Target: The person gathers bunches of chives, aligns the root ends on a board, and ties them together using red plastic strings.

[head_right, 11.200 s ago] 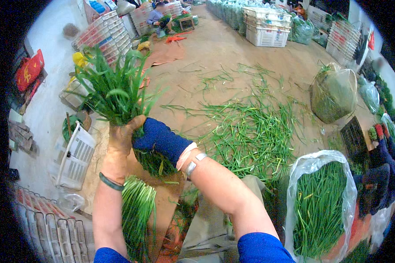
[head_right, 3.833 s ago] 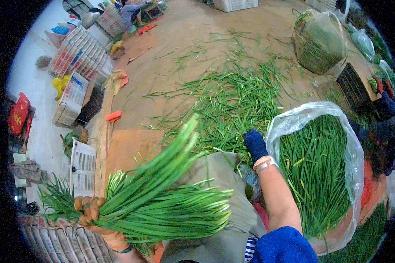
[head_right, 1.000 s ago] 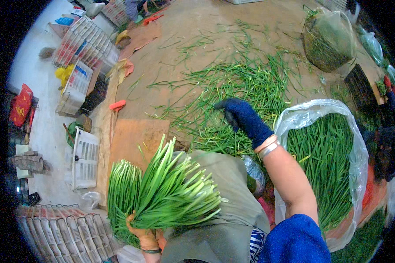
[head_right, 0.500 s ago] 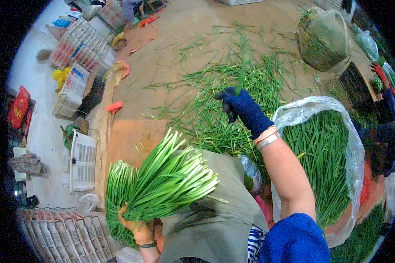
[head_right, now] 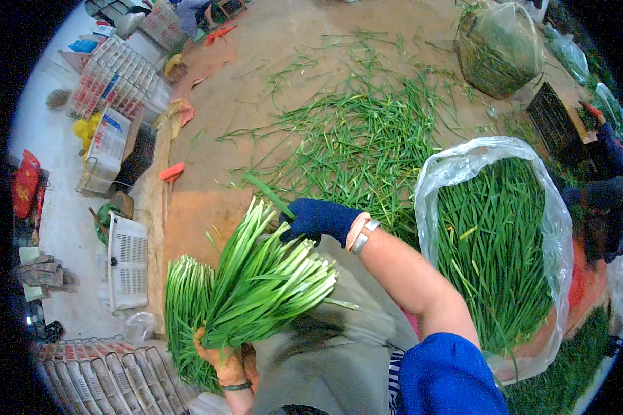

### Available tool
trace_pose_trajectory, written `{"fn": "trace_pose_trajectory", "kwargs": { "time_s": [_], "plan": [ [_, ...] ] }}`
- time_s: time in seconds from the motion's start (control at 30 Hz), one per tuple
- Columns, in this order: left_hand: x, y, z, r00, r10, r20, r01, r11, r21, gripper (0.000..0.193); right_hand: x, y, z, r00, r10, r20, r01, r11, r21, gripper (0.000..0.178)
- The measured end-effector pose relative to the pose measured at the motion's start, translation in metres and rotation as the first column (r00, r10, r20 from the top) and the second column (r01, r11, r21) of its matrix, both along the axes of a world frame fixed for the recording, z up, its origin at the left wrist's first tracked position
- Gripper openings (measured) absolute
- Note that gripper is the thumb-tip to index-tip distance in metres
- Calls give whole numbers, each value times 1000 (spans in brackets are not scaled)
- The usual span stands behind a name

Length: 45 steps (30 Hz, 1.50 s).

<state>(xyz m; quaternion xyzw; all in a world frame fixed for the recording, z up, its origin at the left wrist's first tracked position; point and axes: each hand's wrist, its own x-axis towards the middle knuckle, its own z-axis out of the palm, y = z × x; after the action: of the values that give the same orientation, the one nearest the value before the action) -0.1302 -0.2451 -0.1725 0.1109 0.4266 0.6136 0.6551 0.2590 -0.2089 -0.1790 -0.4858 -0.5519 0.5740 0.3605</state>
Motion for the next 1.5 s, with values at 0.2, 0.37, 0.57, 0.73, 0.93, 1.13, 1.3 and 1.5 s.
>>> {"fn": "trace_pose_trajectory", "kwargs": {
  "time_s": [0.2,0.37,0.57,0.73,0.93,1.13,1.3,1.5],
  "plan": [
    [-2,4,-18,995,-99,-10,99,995,-16,17,4,-3,-10,930,-325,-170,357,910,213,25],
    [-18,13,-30,999,-32,-5,31,998,-62,22,64,-47,-3,533,-787,-310,784,597,-168,24],
    [1,7,-18,996,-3,-85,-2,998,-63,25,19,-122,33,958,-262,-113,221,932,-288,33],
    [-4,8,-23,997,-66,-46,66,998,-7,32,-18,-116,38,982,34,188,23,956,-293,27],
    [-7,3,-20,995,-79,63,84,994,-69,41,73,-122,34,621,-774,-125,775,582,246,25],
    [-21,2,-35,986,-168,16,168,986,-23,46,18,-109,23,519,-653,-551,599,738,-311,37],
    [-22,3,-29,979,-121,162,138,986,-96,46,-42,-100,27,747,-461,-479,396,887,-236,51],
    [-15,1,-24,987,-62,147,79,990,-113,44,-39,-98,14,694,-570,-440,475,821,-316,12]
  ]
}}
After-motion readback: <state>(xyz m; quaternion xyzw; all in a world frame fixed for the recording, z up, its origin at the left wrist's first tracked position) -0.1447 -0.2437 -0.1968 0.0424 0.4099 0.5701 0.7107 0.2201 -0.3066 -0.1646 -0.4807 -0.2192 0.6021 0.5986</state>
